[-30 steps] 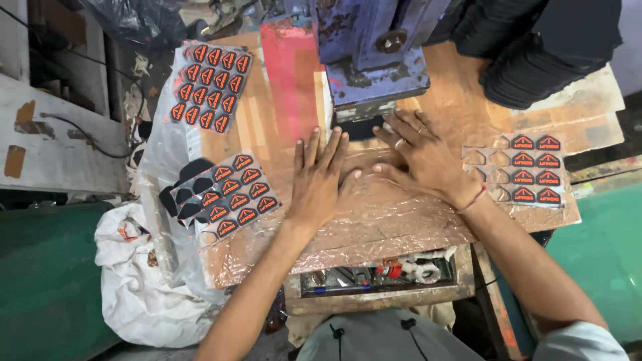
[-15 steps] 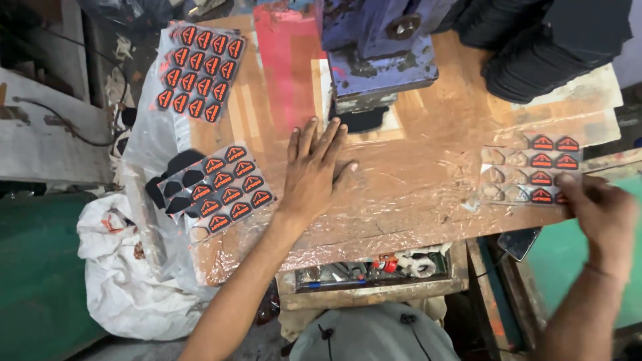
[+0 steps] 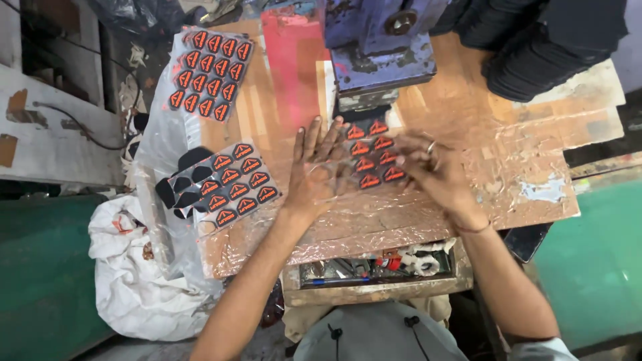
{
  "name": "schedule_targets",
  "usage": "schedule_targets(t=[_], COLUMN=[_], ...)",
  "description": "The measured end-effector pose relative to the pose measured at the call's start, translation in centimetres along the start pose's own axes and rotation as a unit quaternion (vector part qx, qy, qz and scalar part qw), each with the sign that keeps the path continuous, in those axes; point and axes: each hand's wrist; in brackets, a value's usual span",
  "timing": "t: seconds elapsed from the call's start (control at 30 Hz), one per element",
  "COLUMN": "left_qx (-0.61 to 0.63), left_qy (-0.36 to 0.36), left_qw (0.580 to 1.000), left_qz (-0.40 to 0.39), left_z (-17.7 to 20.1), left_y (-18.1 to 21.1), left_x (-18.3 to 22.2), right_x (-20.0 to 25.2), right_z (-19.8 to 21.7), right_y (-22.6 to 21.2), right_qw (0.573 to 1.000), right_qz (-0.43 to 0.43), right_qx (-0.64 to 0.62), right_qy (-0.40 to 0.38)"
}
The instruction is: Placing heat-transfer labels onto fabric patches and using a manual press machine to bond them.
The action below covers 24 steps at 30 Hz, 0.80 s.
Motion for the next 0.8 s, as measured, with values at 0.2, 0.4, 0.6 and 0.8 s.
schedule_targets(t=[0.2,0.4,0.6,0.8], left_qx=[0.109,0.118,0.127,0.125], left_qy=[-0.013,0.008,-0.003,-0.009], left_qw=[0.993,0.992,0.991,0.990], left_qz=[0.036,0.048,0.048,0.064], left_z=[0.2,-0.3,0.4,0.0], left_y=[0.0,-0.1,-0.2,0.0], left_x=[-0.7,0.5,-0.2,0.0], right_x=[-3.9,-3.2,-3.2,-3.2], right_z=[1.8,0.9,0.7,0.7], right_y=[2.8,3.5,2.1,2.4], right_qw=[1.000,1.000,0.999,1.000], right_qz=[0.014,-0.006,0.021,-0.003], right_qx=[-0.017,-0.005,-0.008,-0.009], right_qy=[0.019,0.012,0.039,0.022])
Point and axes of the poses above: each hand's wrist, its own x-axis away from the middle knuckle, its own z-axis out of the back of the hand, y = z × x
